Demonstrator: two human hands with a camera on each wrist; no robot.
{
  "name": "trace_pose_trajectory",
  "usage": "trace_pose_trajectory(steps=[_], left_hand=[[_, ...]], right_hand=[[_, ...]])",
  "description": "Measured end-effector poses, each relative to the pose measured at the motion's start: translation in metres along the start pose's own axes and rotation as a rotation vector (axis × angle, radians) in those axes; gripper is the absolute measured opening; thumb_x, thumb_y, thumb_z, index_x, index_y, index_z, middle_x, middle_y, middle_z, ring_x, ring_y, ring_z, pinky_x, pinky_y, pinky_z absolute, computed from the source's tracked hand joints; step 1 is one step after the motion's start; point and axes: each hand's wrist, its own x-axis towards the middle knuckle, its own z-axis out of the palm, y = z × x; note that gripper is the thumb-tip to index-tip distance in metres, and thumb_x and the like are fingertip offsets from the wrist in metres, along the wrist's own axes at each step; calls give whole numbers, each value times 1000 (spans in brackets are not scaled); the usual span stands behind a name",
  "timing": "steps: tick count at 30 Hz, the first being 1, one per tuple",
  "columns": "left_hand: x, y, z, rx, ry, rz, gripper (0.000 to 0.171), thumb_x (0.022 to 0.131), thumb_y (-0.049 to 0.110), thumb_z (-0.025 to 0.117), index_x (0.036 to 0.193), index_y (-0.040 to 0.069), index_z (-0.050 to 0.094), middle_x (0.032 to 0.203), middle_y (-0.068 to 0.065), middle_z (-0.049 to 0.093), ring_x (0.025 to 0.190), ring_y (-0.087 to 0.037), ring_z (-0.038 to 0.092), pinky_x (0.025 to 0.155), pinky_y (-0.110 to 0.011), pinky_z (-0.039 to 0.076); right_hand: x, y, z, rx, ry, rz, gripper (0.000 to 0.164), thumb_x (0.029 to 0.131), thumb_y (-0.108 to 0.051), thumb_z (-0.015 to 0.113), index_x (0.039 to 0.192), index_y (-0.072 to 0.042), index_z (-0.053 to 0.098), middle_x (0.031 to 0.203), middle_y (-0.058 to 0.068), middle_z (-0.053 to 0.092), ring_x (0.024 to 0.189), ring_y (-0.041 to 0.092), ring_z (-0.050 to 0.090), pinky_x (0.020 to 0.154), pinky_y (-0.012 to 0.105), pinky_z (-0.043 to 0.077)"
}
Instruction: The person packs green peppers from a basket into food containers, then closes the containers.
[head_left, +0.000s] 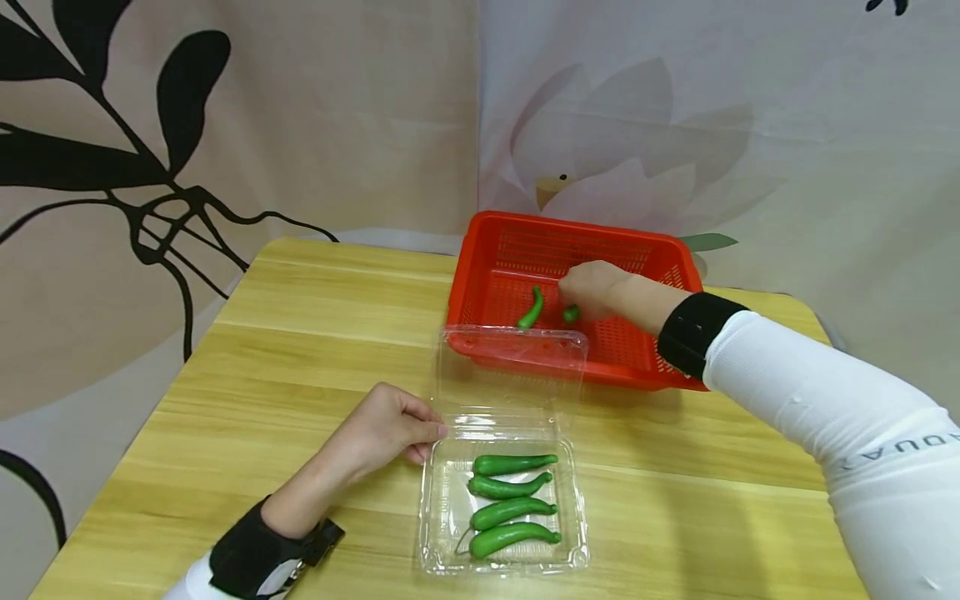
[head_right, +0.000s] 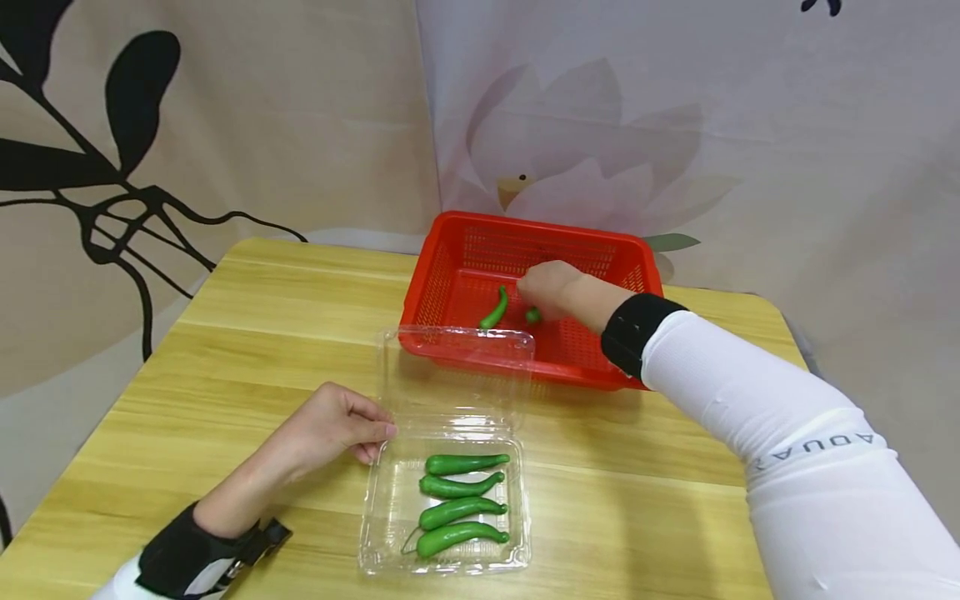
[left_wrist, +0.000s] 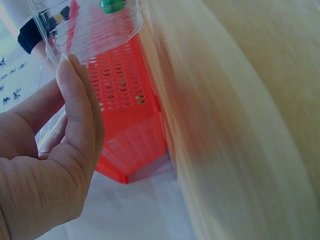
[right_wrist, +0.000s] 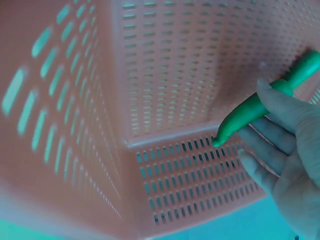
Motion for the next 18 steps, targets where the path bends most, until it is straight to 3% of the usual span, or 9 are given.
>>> trace_pose_trajectory(steps=[4,14,18], left_hand=[[-1,0,0,-1,-1,1,13,93,-3,76,100,-13,75,78,-18,72,60,-14,66,60,-32,65],[-1,-1,1,9,1,3,12,93,-2,77,99,-12,76,76,-15,72,59,-15,66,60,-34,65],[-1,-1,0,10,1,-1,12,93,-2,77,100,-12,76,77,-17,72,60,-15,66,61,-35,65]], right_hand=[[-9,2,-12,45,66,-3,37,93,-8,75,66,-17,50,69,-2,39,69,20,37,64,35,36],[-47,13,-35,144,239,-11,44,94,-10,76,63,-18,46,64,-6,26,64,14,30,62,32,31],[-68,12,-40,149,299,0,41,96,-12,74,65,-17,48,66,-6,28,65,15,34,63,33,34]])
